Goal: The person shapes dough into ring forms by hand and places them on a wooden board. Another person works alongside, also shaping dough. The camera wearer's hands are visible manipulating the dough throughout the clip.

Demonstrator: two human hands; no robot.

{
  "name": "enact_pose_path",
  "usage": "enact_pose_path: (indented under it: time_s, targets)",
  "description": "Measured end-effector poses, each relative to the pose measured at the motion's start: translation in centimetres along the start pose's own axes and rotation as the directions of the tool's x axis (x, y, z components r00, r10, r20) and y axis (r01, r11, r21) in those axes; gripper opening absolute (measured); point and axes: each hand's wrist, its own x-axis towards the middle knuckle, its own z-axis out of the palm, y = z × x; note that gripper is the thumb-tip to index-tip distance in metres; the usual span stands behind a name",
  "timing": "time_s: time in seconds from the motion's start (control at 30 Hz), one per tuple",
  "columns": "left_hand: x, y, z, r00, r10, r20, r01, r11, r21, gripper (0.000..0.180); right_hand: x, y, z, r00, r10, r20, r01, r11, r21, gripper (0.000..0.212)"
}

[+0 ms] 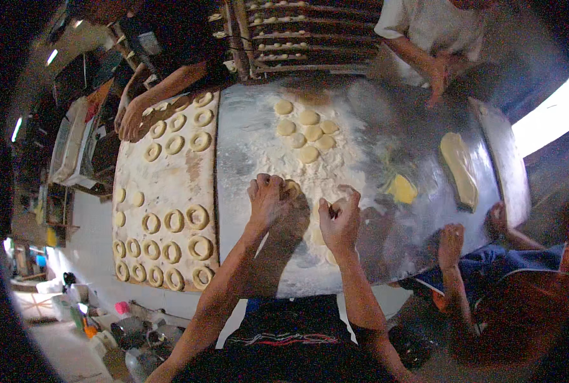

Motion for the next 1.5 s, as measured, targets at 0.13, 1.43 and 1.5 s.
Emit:
enact_pose_path:
  time_s: [0.13,1.43,1.5]
  targets:
    - [-1.0,3.4,-3.0,0.961,-0.18,0.209,0.276,0.647,-0.711,0.021,-0.5,1.3,-2.4,0.991,-0.134,0.006,0.127,0.952,0.278,0.029]
    - [-8.0,2.0,-9.6,0.583,-0.809,0.071,0.139,0.013,-0.99,0.063,-5.1,-6.3,4.6,0.639,-0.216,0.739,-0.62,0.424,0.66,0.047]
    - [-8.7,2.8,-9.8,0.577,-0.816,0.023,0.105,0.047,-0.993,0.054,-5.5,-6.4,3.8,0.668,0.007,0.744,-0.689,0.384,0.615,0.035]
